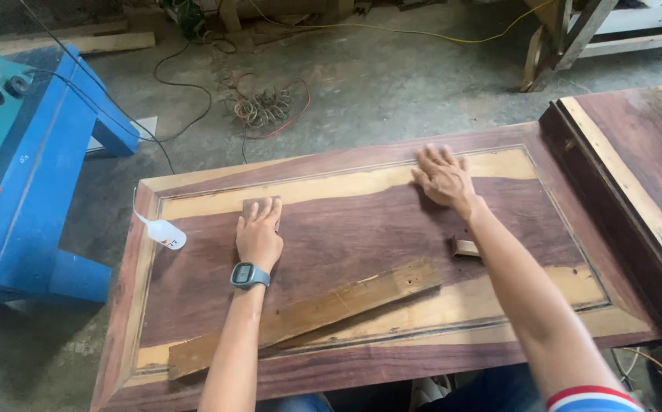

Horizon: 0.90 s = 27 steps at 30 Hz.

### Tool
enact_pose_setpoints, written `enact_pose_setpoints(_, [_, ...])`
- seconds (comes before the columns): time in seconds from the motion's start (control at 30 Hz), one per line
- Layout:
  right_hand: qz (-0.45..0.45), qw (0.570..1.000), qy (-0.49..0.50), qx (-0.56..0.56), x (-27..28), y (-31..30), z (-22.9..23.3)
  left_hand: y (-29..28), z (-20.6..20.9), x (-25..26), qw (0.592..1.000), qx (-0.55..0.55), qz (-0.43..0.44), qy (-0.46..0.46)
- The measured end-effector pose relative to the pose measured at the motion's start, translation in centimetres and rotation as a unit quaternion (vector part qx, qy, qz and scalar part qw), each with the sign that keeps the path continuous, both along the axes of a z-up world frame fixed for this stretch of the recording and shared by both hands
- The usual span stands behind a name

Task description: Applying glue to a wooden strip and sanding a wooden panel surface.

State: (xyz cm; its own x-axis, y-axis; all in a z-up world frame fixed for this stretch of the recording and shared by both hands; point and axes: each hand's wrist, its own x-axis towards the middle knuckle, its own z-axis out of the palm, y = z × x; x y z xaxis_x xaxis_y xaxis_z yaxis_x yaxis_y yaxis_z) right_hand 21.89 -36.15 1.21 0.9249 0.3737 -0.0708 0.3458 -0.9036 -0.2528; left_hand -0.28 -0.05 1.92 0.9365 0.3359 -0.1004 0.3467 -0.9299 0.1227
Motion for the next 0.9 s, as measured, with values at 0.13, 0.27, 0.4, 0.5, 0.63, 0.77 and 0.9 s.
enact_pose_setpoints(0.13, [-0.002,1.000,0.006,0.022,1.3,-1.3,-0.5,-0.3,0.3,-0.3,1.000,-0.009,0.005,-0.004])
enact_pose_setpoints(0.27, [-0.151,0.982,-0.106,-0.045,3.0,1.4,-3.0,-0.4,0.5,0.0,1.000,-0.004,0.005,-0.015])
enact_pose_setpoints(0.4, [0.009,0.938,-0.338,-0.075,4.5,10.4,-9.5,0.0,0.0,-0.1,1.000,-0.003,-0.001,-0.017])
enact_pose_setpoints(0.5, [0.122,0.986,-0.103,0.038,-3.6,16.7,-2.7,0.4,-0.3,-0.3,0.999,-0.005,-0.017,-0.048])
enact_pose_setpoints(0.63, [0.157,0.981,-0.104,0.035,-3.6,19.5,-2.5,0.9,-0.9,-0.1,0.999,-0.006,-0.017,-0.049])
enact_pose_setpoints(0.77, [0.002,0.985,-0.170,0.004,-4.5,24.5,-5.1,1.4,-0.8,-0.4,0.997,-0.047,-0.023,-0.057])
enact_pose_setpoints(0.9, [0.141,0.984,-0.108,0.030,-7.6,30.2,-3.9,2.9,-0.4,-3.0,0.996,-0.061,-0.025,-0.065])
